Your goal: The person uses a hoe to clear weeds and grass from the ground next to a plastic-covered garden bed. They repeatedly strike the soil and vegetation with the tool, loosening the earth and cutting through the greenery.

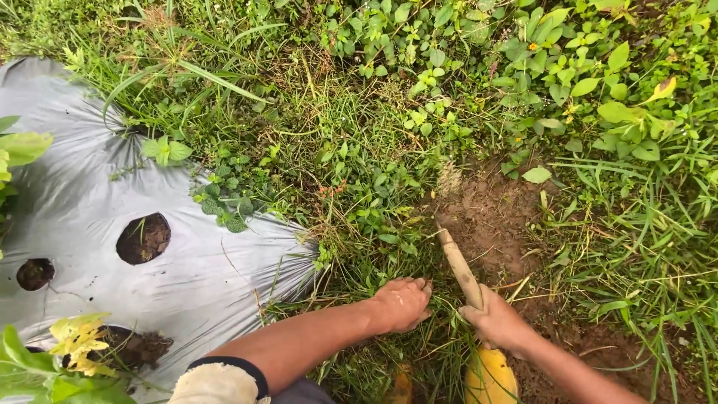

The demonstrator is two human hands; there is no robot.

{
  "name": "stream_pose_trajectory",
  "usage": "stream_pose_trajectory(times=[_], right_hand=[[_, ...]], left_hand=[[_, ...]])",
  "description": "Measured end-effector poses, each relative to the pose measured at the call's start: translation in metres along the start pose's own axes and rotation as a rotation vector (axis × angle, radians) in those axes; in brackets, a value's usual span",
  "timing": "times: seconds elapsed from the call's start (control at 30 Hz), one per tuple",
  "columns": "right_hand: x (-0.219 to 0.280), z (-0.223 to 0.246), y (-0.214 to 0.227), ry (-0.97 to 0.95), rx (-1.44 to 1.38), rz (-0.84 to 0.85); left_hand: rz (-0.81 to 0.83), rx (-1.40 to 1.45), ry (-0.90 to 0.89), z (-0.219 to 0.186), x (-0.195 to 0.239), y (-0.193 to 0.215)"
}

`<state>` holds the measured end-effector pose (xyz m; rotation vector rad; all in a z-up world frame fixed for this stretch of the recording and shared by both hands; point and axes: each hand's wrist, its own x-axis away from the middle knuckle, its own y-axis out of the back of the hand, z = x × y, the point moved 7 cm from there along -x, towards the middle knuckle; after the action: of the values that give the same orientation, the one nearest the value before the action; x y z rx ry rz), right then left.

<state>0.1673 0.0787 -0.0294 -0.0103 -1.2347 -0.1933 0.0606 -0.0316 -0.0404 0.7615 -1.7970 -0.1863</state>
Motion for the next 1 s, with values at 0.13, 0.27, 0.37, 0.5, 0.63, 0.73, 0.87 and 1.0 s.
stream_pose_trajectory(times=[0.13,0.27,0.37,0.5,0.63,0.73,0.87,1.0], right_hand=[[0.002,0.005,-0.002,0.032,0.085,-0.026],[0.002,-0.014,-0.018,0.078,0.018,-0.048],[0.006,-0.055,-0.019,0.008,0.219,-0.09],[-0.025,-0.137,-0.026,0.013,0.354,-0.143],[-0.013,-0.114,-0.029,0.112,0.339,-0.127],[-0.001,-0.099,-0.009,-0.011,0.274,-0.145],[0.017,-0.057,0.013,0.043,0.099,-0.305],[0.032,-0.008,0.044,0.097,-0.002,-0.402]], left_hand=[[-0.333,-0.116,0.097,0.018,-0.009,0.022],[-0.392,-0.27,0.281,0.035,0.011,0.055],[-0.325,-0.342,0.251,0.032,0.009,0.035],[-0.213,-0.304,0.199,0.022,0.014,0.022],[-0.127,-0.323,0.147,0.026,0.009,0.011],[-0.082,-0.189,0.139,0.034,-0.004,0.001],[-0.019,-0.099,0.163,0.042,-0.007,-0.019],[0.02,-0.063,0.188,0.041,-0.001,-0.017]])
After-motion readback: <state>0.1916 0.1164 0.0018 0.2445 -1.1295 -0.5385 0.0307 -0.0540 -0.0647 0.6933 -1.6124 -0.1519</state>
